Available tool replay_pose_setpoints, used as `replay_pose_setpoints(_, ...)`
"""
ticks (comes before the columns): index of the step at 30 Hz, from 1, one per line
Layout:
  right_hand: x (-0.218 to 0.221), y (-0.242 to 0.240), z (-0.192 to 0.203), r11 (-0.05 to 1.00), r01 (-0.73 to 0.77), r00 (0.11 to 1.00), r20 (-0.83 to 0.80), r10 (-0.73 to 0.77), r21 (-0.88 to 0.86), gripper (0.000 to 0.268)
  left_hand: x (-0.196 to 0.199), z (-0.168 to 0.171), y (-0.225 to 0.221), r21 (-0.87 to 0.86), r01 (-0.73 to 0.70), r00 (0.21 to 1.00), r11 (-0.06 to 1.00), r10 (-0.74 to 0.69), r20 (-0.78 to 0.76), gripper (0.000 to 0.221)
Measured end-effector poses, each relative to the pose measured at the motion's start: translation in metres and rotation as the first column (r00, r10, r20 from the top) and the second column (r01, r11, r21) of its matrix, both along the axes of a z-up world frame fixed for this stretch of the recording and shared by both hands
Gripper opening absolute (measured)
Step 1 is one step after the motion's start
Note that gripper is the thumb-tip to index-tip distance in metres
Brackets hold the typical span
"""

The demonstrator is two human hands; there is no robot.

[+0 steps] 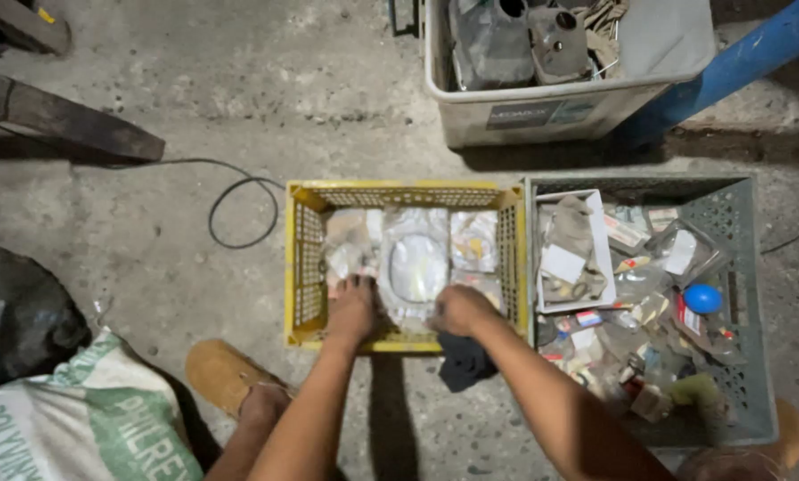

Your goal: Sorting through various small motorcycle components and gaskets stored in plastic crates on the floor.

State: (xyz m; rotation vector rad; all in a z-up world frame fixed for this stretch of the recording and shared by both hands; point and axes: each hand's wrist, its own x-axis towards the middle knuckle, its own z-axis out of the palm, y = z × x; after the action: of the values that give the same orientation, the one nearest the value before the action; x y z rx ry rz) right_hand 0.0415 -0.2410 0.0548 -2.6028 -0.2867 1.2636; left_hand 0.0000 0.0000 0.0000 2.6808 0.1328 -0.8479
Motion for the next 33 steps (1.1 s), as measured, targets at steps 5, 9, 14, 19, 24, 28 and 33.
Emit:
replay_pose_setpoints(5, 0.009, 0.014, -0.017, 0.992, -0.124, 0.988, -0.099, 0.122, -0.010, 0.040, 0.005, 0.006, -0.004, -0.027, -0.055, 0.998, 0.998, 0.053, -0.043, 0.087)
replay_pose_setpoints(9, 0.017, 0.013, -0.017, 0.997, -0.078, 0.996, -0.053, 0.077, -0.010, 0.052, 0.014, 0.009, -0.005, 0.018, -0.035, 0.995, 0.999, 0.037, -0.094, 0.098)
replay_pose_setpoints(14, 0.016, 0.004, -0.022, 0.991, -0.065, 0.993, -0.089, 0.076, 0.118, 0.040, 0.024, 0.069, -0.013, 0.013, 0.021, 0.988, 1.000, -0.018, -0.152, 0.112)
replay_pose_setpoints(19, 0.006, 0.008, -0.054, 0.988, -0.132, 0.981, -0.132, 0.142, 0.083, 0.035, 0.031, 0.090, -0.013, -0.009, 0.048, 0.988, 0.999, -0.049, -0.144, 0.115)
replay_pose_setpoints(24, 0.009, 0.016, -0.036, 0.980, -0.198, 0.971, -0.133, 0.199, 0.021, 0.043, 0.028, -0.005, -0.003, 0.025, 0.082, 0.991, 0.996, -0.079, -0.111, 0.091)
replay_pose_setpoints(28, 0.012, 0.020, -0.009, 0.987, -0.163, 0.976, -0.148, 0.163, 0.012, 0.043, 0.019, -0.018, 0.001, 0.005, 0.072, 0.992, 0.997, -0.071, -0.103, 0.082)
replay_pose_setpoints(33, 0.009, 0.019, -0.024, 0.994, -0.107, 0.983, -0.148, 0.109, 0.021, 0.041, -0.004, -0.039, 0.011, -0.026, 0.144, 0.978, 0.989, -0.146, -0.146, 0.067)
